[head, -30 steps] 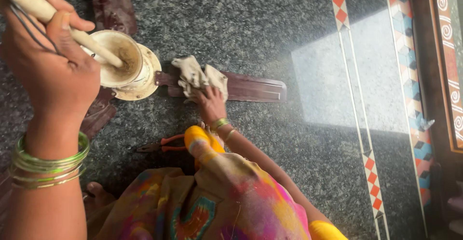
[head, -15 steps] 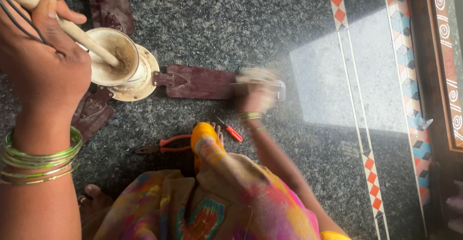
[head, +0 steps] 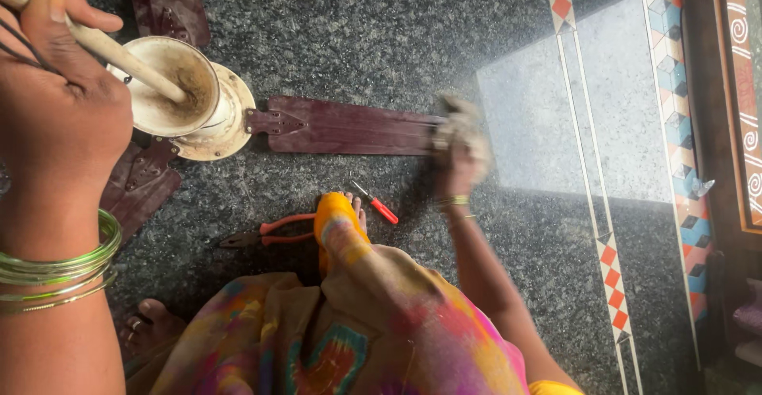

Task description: The person sits on the floor and repairs a ceiling fan lying on its side. They wipe the fan motor housing with a cloth, then use a screwdriver to tighten screws on the motor casing. The person also handles a fan blade and pliers during the process.

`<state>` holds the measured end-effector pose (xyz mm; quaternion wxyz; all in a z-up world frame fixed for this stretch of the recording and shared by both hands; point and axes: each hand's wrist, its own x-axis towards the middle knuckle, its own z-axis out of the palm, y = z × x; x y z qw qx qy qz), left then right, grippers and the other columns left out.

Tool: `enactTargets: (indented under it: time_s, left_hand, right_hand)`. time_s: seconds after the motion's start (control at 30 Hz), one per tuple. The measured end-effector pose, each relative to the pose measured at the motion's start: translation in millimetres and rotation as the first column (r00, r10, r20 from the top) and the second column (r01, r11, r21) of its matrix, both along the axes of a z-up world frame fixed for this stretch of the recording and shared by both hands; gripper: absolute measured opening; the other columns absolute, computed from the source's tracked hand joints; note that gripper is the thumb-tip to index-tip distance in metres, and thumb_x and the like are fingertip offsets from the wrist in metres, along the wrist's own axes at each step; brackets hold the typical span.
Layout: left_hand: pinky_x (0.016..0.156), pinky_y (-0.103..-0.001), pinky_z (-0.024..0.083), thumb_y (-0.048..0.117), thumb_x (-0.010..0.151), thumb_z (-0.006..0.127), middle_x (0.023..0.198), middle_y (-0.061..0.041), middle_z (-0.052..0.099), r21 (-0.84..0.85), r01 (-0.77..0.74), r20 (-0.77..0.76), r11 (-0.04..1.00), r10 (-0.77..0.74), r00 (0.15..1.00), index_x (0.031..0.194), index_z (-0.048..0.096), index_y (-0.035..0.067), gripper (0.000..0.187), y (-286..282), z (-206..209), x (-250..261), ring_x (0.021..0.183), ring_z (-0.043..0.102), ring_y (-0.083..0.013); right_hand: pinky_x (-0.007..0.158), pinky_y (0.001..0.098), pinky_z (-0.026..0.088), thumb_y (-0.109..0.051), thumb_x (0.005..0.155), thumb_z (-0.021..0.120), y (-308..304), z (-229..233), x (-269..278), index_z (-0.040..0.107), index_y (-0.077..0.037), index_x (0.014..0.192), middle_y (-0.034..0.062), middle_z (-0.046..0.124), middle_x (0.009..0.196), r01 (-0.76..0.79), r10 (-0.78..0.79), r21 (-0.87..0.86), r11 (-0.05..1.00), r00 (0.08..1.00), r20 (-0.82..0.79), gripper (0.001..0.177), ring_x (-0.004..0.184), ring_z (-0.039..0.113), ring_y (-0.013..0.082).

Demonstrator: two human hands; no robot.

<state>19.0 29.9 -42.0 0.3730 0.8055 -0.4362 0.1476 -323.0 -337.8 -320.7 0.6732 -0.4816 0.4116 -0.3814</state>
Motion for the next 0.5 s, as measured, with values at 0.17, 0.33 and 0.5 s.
enactTargets:
  time_s: [0.17, 0.33, 0.5]
  left_hand:
    - [0.086, -0.026, 0.053, 0.008, 0.126, 0.026, 0.109, -0.012, 0.06, -0.003, -0.033, -0.069, 0.999, 0.033, 0.997, 0.111, 0.051, -0.006, 0.032, 2, -8, 4, 0.094, 0.066, -0.0204]
    - [0.086, -0.027, 0.053, 0.008, 0.126, 0.024, 0.108, -0.012, 0.06, 0.039, -0.016, -0.035, 0.999, 0.017, 0.999, 0.112, 0.051, -0.005, 0.033, 2, -19, 11, 0.093, 0.066, -0.0214]
    - [0.087, -0.028, 0.053, 0.009, 0.126, 0.023, 0.107, -0.013, 0.061, 0.072, 0.013, -0.005, 0.997, -0.013, 1.0, 0.113, 0.052, -0.004, 0.035, 10, -26, 10, 0.092, 0.065, -0.0223]
  right_hand:
    - [0.083, 0.0382, 0.061, -0.008, 0.097, 0.067, -95, 0, -3, 0.063, 0.0, 0.109, 0.0145, 0.07, 0.105, 0.103, -0.164, -0.377, 0.92, 0.978, -0.132, 0.015, 0.094, 0.07, 0.0252]
    - [0.11, 0.0465, 0.047, -0.009, 0.103, 0.067, 5, -60, 88, 0.062, -0.017, 0.144, 0.0157, 0.059, 0.138, -0.542, -0.197, -0.672, 0.505, 0.686, -0.701, 0.042, 0.128, 0.056, 0.0329]
    - [0.105, 0.048, 0.048, -0.006, 0.069, 0.075, 134, -68, 131, 0.069, -0.024, 0.117, 0.0144, 0.056, 0.138, -0.914, -0.042, -0.405, 0.012, 0.404, -0.914, 0.052, 0.125, 0.053, 0.0365]
